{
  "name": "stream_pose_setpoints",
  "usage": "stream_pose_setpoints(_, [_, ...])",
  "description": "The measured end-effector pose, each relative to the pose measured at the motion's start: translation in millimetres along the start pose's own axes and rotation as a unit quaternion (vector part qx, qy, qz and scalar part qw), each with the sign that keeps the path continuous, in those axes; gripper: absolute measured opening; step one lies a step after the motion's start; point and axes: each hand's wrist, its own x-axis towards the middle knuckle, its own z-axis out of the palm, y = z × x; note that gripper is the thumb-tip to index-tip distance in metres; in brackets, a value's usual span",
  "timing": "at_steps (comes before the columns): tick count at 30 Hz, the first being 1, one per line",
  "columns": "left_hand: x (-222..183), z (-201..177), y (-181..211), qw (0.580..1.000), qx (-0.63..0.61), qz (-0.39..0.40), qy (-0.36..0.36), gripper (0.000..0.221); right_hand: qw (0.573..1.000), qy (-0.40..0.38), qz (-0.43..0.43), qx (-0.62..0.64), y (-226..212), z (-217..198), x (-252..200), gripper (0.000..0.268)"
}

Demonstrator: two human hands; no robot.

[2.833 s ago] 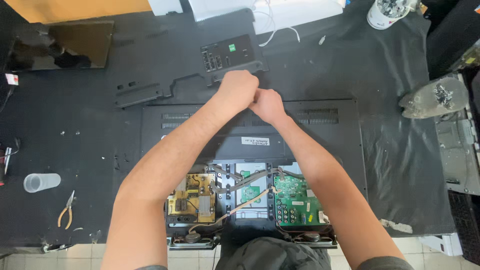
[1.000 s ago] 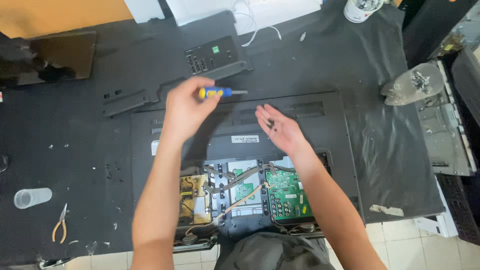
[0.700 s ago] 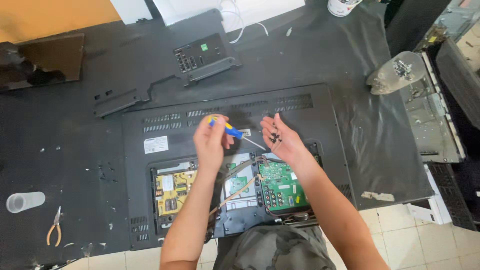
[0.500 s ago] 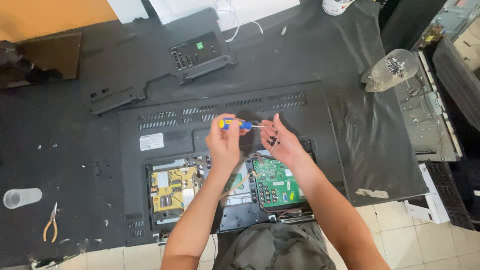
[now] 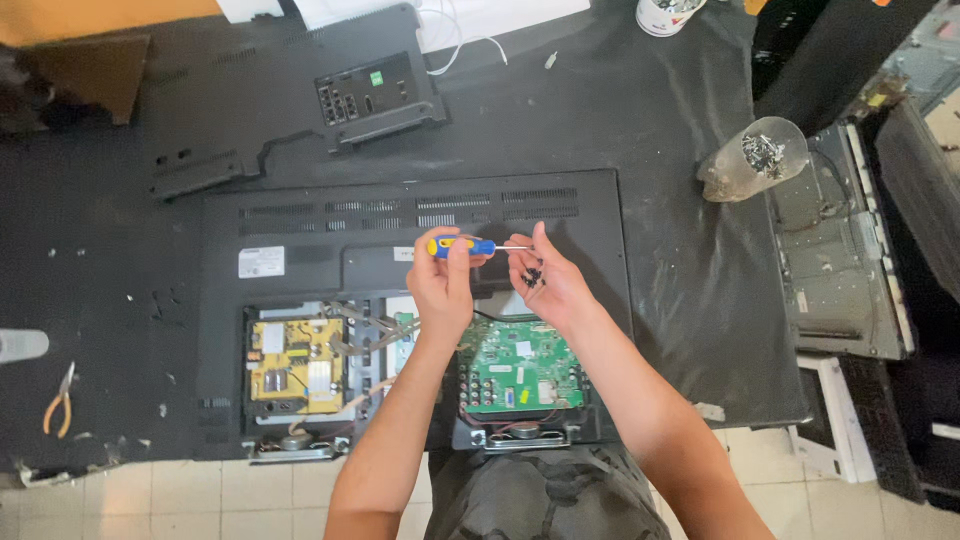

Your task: The person uses a screwdriver to fasten screws into the back panel of a television. They then place the rear cover onto the television and secure it with additional screws.

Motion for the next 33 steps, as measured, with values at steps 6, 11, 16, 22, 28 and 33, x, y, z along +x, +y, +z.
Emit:
stream_pose_setpoints(6, [-6.4, 19.2, 11.6, 0.987, 0.152, 0.035, -0.047, 0.025, 0.998, -0.040, 0.044, -0.008, -22.1, -15.0, 10.3, 0.077])
stream_pose_setpoints(11, [32.8, 44.7, -6.0, 0.980, 0.192, 0.050, -0.005, 0.028, 0.994, -0.058, 0.089, -0.005, -35.4, -4.4, -16.2, 0.092])
stream_pose_setpoints(16, [89.9, 57.3, -68.9, 0.934, 0.341, 0.093, -0.055, 0.036, 0.993, -0.080, 0.074, -0.049, -31.7, -27.5, -0.9, 0.068])
stream_pose_setpoints(22, [113.2, 64.9, -107.5, 0.907, 0.400, 0.066, -0.115, 0.037, 0.997, -0.070, 0.002, -0.028, -58.5, -30.3, -13.4, 0.052])
stream_pose_setpoints(28, [122.4, 67.6, -119.8, 0.898, 0.418, 0.062, -0.119, 0.036, 0.998, -0.019, -0.022, -0.062, -84.4, -8.9, -11.3, 0.036])
stream_pose_setpoints(33, [135.2, 71.4, -109.4, 0.876, 0.438, 0.057, -0.194, 0.045, 0.934, 0.016, -0.208, -0.291, -107.3, 37.4, 4.9, 0.036])
